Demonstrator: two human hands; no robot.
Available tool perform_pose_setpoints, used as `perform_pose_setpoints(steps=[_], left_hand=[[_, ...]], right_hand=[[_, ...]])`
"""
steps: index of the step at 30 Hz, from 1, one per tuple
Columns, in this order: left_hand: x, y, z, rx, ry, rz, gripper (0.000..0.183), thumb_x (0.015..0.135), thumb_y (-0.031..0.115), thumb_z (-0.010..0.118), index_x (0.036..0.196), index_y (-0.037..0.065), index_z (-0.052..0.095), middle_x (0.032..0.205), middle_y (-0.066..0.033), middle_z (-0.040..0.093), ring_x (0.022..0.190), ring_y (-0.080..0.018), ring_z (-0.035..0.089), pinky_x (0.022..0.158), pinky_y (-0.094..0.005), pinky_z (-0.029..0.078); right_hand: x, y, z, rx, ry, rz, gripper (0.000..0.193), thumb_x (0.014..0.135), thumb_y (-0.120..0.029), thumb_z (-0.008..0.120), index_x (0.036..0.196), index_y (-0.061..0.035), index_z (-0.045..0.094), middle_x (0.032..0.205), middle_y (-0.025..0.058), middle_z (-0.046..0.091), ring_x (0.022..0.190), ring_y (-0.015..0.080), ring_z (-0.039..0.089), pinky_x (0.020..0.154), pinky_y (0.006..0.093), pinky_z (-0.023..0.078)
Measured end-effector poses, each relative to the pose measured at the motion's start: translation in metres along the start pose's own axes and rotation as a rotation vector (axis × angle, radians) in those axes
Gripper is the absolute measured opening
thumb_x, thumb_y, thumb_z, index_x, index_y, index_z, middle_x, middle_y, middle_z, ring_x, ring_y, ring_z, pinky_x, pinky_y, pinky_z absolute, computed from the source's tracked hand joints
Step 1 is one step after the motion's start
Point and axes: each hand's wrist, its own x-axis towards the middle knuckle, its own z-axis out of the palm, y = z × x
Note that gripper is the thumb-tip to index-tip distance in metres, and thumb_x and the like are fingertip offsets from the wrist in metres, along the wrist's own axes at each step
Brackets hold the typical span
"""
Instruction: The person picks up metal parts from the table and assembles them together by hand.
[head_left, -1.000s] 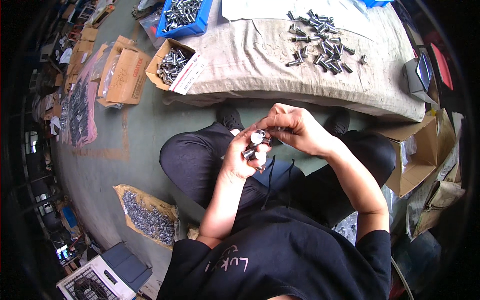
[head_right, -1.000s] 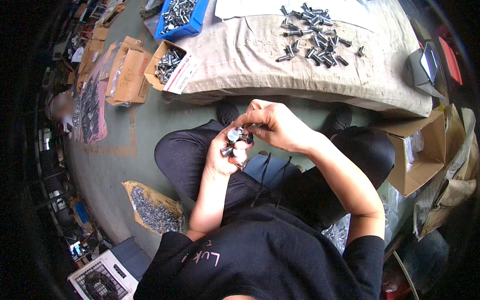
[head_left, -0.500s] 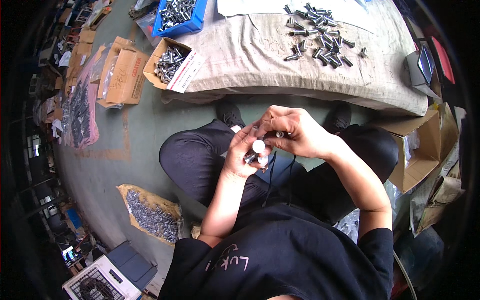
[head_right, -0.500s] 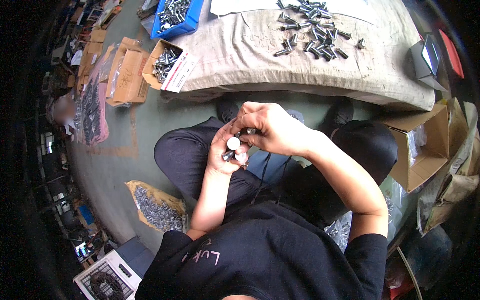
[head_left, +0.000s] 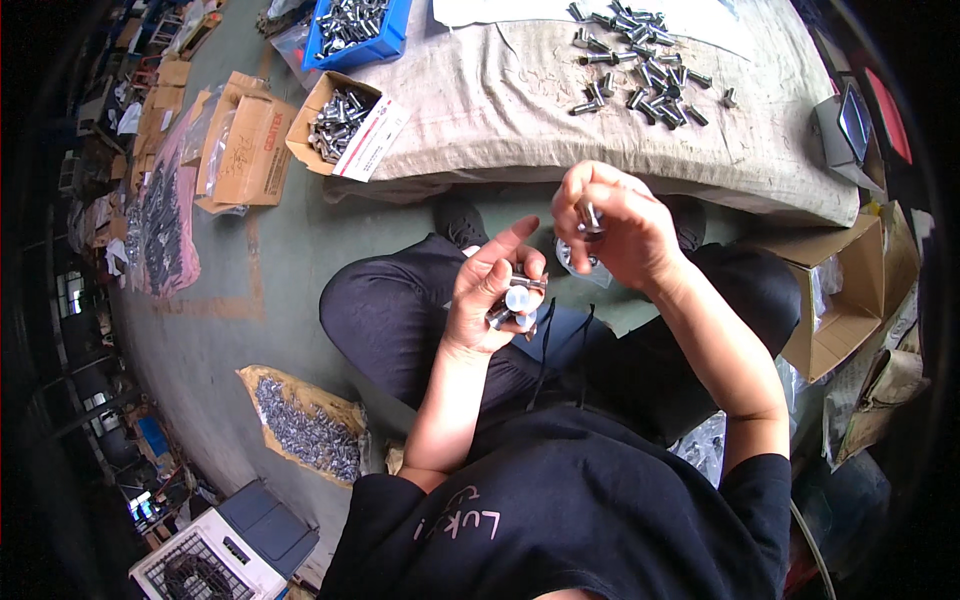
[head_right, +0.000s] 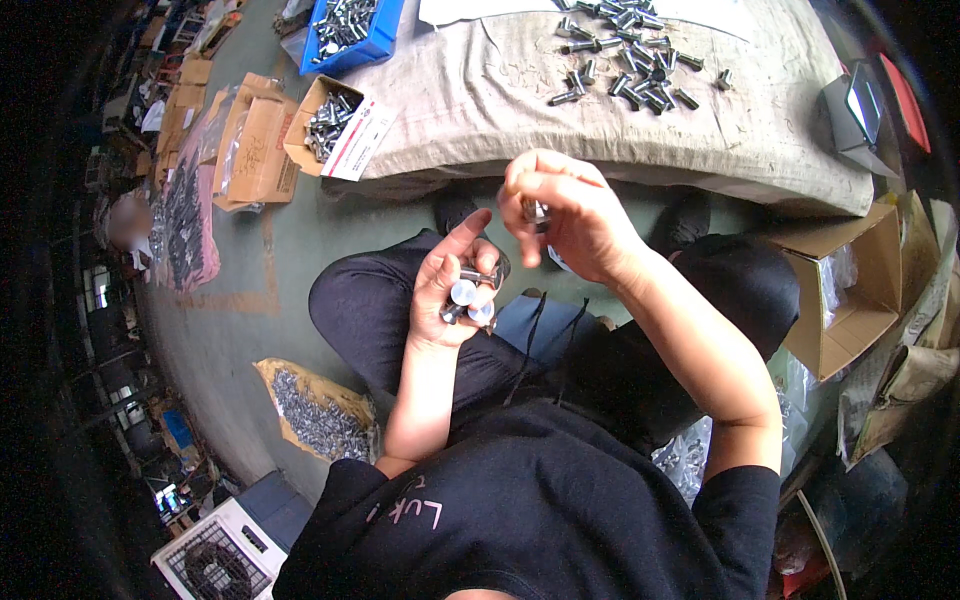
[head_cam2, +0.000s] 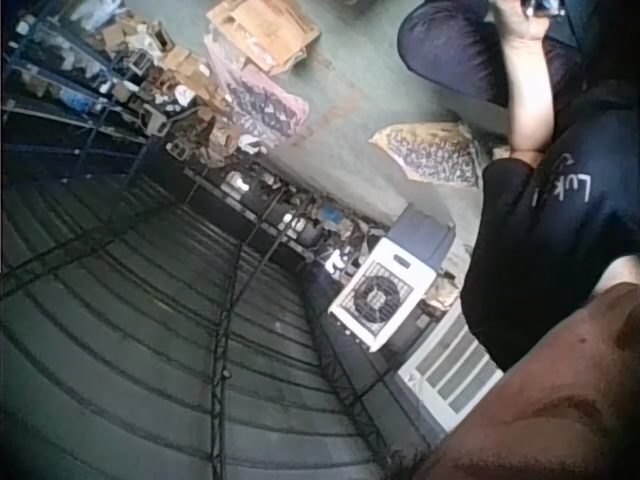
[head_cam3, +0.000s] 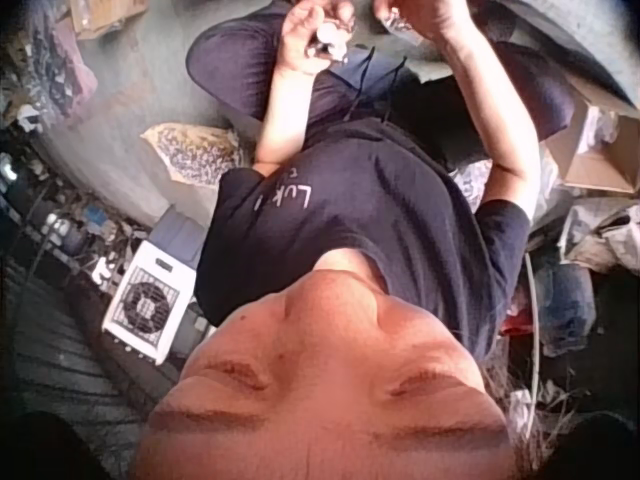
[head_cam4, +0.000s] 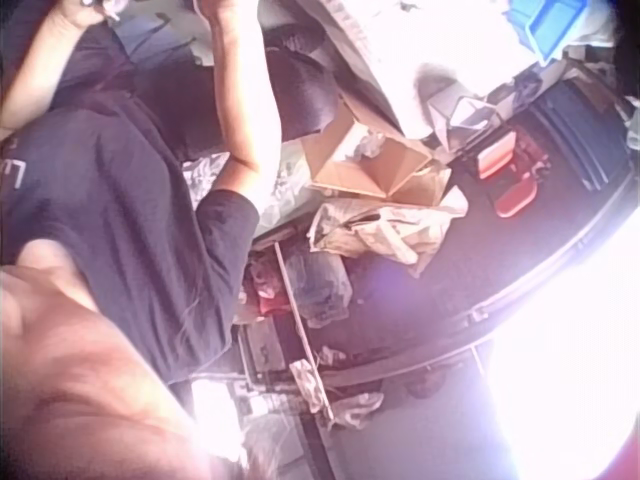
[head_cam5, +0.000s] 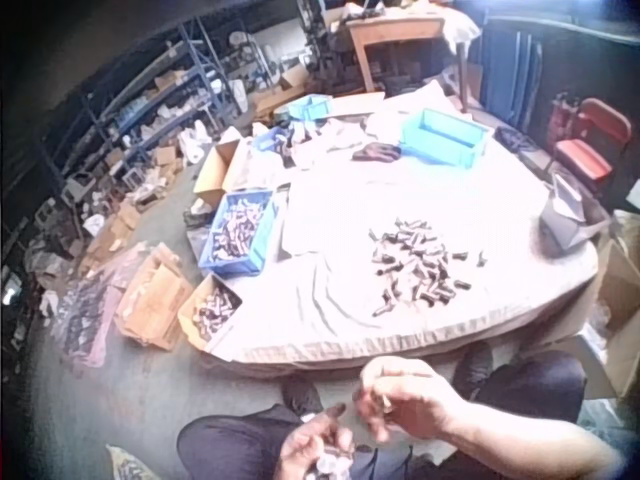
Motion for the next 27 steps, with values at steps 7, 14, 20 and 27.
perform_pose_setpoints(steps=[7, 14, 20, 27], left_hand=[[-0.003, 0.005, 0.003, 0.175, 0.15, 0.063, 0.047, 0.084, 0.021, 0.057, 0.123, 0.001, 0.041, 0.088, -0.0071, 0.055, 0.06, -0.008, 0.052, 0.038, -0.0165, 0.038], [-0.005, -0.004, 0.007, 0.615, 0.427, 0.165, 0.038, 0.085, 0.021, 0.057, 0.115, -0.001, 0.048, 0.085, -0.0046, 0.055, 0.057, -0.0059, 0.051, 0.038, -0.0168, 0.038], [-0.006, 0.009, 0.01, 0.204, 0.406, 0.144, 0.027, 0.086, 0.016, 0.055, 0.106, 0.0, 0.052, 0.086, -0.0051, 0.054, 0.059, -0.0074, 0.051, 0.036, -0.0151, 0.036], [-0.014, 0.021, 0.004, 0.042, 0.297, 0.177, 0.024, 0.084, 0.003, 0.048, 0.108, 0.001, 0.051, 0.092, -0.0077, 0.054, 0.065, -0.0088, 0.051, 0.037, -0.0154, 0.038]], right_hand=[[-0.013, 0.012, 0.018, -0.622, -0.126, 0.066, 0.019, 0.072, -0.013, 0.07, 0.08, -0.0007, 0.058, 0.069, 0.0028, 0.06, 0.063, 0.0092, 0.055, 0.058, 0.0235, 0.044], [-0.007, 0.03, 0.004, -1.399, -0.258, -0.402, 0.025, 0.075, -0.015, 0.066, 0.091, 0.0016, 0.056, 0.074, 0.0112, 0.06, 0.066, 0.0241, 0.057, 0.062, 0.0333, 0.046], [-0.009, 0.021, 0.007, -0.549, -0.187, 0.175, 0.014, 0.082, -0.01, 0.061, 0.091, -0.0018, 0.055, 0.075, -0.0012, 0.057, 0.065, 0.0043, 0.049, 0.054, 0.0186, 0.039], [-0.012, 0.037, 0.006, -0.415, -0.21, 0.101, 0.013, 0.081, -0.007, 0.06, 0.091, -0.0033, 0.052, 0.081, -0.0019, 0.057, 0.074, 0.0023, 0.051, 0.066, 0.017, 0.041]])
